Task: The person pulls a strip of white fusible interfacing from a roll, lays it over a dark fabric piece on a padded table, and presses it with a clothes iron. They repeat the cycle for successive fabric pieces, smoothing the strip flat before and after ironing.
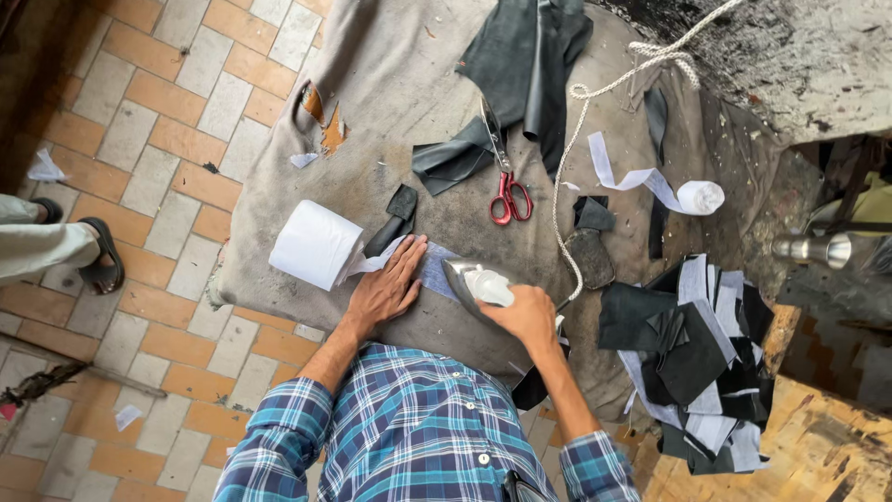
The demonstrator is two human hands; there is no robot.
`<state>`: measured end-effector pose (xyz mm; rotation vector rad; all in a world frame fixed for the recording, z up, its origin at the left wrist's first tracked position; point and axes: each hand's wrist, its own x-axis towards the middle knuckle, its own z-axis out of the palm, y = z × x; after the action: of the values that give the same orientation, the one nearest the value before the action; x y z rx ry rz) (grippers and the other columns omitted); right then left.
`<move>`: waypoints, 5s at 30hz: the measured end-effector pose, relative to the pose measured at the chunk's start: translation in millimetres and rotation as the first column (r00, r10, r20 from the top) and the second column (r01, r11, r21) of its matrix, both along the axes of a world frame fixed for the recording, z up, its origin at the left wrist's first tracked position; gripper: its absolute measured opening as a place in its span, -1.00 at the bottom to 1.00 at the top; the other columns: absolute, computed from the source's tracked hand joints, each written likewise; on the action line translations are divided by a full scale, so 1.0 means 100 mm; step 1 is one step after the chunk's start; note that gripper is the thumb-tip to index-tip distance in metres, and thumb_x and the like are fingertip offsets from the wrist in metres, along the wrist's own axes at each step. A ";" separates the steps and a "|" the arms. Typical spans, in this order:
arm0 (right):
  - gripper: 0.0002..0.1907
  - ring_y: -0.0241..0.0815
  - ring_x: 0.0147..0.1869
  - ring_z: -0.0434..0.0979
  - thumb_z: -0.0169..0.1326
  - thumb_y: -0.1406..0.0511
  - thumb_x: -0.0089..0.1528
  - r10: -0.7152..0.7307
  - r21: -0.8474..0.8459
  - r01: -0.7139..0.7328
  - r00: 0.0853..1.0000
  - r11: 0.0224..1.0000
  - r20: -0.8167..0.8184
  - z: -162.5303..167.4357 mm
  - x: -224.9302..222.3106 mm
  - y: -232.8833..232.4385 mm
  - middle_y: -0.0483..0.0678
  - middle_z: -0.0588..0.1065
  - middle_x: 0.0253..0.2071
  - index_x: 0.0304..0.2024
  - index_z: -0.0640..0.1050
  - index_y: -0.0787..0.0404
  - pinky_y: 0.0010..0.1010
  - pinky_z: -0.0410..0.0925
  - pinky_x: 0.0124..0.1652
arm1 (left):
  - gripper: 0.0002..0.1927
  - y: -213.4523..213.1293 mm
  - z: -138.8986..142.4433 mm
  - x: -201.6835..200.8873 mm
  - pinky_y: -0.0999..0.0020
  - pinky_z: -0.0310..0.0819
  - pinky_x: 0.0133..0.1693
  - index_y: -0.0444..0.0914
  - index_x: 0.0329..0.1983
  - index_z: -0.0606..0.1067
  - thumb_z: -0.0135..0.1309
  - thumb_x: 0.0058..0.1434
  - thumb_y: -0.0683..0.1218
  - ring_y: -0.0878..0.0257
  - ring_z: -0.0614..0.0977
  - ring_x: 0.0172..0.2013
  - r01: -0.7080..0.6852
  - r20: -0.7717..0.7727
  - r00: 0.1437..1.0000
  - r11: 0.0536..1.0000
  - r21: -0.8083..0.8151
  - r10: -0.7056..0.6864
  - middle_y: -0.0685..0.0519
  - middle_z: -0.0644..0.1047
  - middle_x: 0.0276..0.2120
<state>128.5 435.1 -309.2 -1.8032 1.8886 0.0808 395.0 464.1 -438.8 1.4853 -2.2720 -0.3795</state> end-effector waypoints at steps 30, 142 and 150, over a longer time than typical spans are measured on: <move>-0.62 0.15 -0.46 0.61 0.40 0.04 -0.02 0.051 0.066 -0.062 0.986 0.996 0.158 -0.35 0.09 -0.21 0.15 0.56 -0.58 -0.49 0.69 0.23 -0.13 0.42 -0.42 | -0.39 0.04 -0.38 0.12 0.01 0.15 0.35 0.02 0.43 0.34 -0.09 0.30 0.17 0.34 0.36 0.36 -0.103 0.207 0.975 0.988 0.114 0.077 0.25 0.30 0.43; -0.45 -0.41 -0.74 0.11 0.24 0.29 0.17 -0.773 0.744 0.277 -0.004 0.608 0.634 -0.32 0.14 0.32 -0.26 0.15 -0.79 -0.74 0.17 -0.03 -0.45 0.03 -0.66 | -0.29 -0.08 0.03 0.12 0.14 0.07 0.37 -0.33 0.39 0.27 0.02 0.16 0.01 0.10 0.22 0.42 0.054 0.072 0.996 0.998 0.017 -0.056 -0.04 0.24 0.43; -0.56 -0.28 -0.73 0.36 0.40 0.15 0.01 -0.399 0.424 0.275 0.886 0.863 0.237 -0.27 -0.33 0.13 -0.06 0.39 -0.73 -0.66 0.48 0.29 -0.39 0.19 -0.68 | -0.32 -0.03 0.01 0.14 0.14 0.01 0.40 -0.31 0.40 0.27 -0.01 0.21 0.01 0.13 0.21 0.44 0.027 0.057 0.998 1.000 0.015 -0.028 -0.02 0.24 0.44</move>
<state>95.9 447.8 -336.7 -1.1271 1.7800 0.0236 409.2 460.9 -437.9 1.4910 -2.3413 -0.3662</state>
